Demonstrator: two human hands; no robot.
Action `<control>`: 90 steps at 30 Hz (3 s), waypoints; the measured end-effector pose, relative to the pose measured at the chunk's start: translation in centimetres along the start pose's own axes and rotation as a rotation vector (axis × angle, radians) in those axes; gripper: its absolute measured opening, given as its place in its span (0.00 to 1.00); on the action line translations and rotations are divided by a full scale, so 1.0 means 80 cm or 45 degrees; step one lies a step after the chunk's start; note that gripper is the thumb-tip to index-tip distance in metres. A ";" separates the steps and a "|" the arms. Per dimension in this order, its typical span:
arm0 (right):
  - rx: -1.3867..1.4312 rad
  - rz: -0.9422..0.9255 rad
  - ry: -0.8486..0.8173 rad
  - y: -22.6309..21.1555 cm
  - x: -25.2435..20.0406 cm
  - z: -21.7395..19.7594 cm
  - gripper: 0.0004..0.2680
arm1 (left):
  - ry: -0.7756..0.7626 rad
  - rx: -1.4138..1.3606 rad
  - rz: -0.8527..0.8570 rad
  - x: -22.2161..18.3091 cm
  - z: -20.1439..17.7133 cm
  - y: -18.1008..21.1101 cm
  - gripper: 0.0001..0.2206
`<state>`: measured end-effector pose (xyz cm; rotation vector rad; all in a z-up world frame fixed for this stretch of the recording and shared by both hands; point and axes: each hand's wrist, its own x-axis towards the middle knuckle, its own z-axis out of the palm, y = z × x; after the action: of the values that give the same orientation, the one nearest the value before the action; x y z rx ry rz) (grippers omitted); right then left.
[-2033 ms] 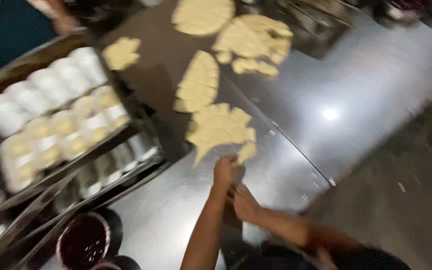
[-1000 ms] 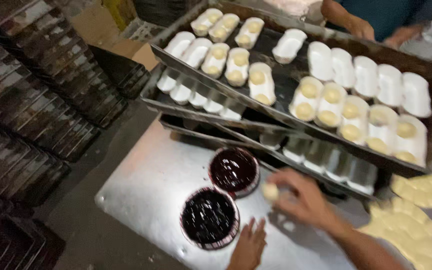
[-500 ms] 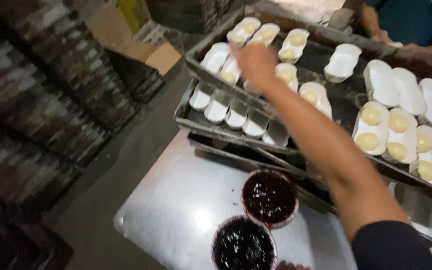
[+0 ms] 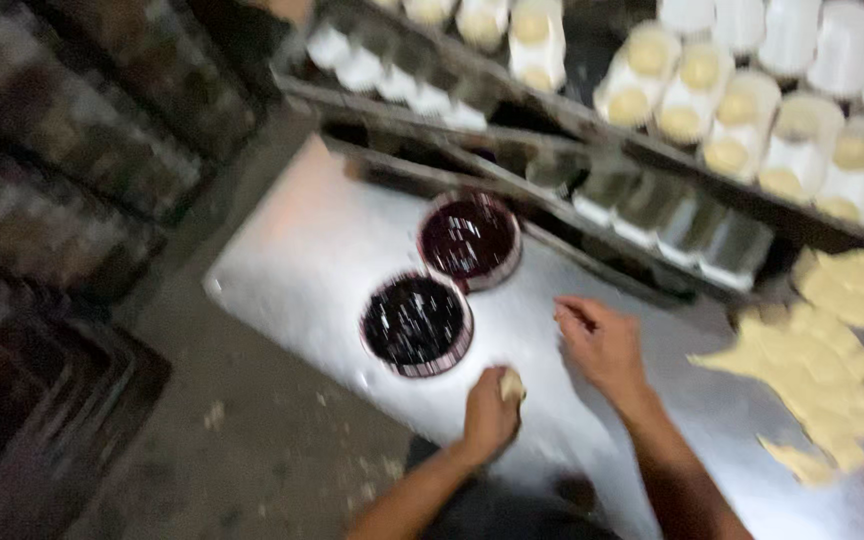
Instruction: The person takes small balls of dough, dips them into a dark purple filling, and places them into white paper liners on metal trays.
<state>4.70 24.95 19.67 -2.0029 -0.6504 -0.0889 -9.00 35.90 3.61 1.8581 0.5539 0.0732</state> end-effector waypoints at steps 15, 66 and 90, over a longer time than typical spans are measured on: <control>1.074 -0.766 0.390 0.033 -0.102 0.060 0.12 | 0.144 -0.895 -0.087 -0.017 -0.010 0.169 0.36; -0.177 0.030 0.717 0.004 -0.201 -0.182 0.09 | -0.633 -0.408 0.060 -0.062 0.082 0.259 0.24; -1.030 0.292 0.302 0.272 -0.347 -0.027 0.07 | -0.639 0.502 0.443 0.170 0.487 0.096 0.21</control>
<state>-8.16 3.88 -5.60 -2.7659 -0.2288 -0.5094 17.93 5.30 -6.39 2.2347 -0.1171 -0.2848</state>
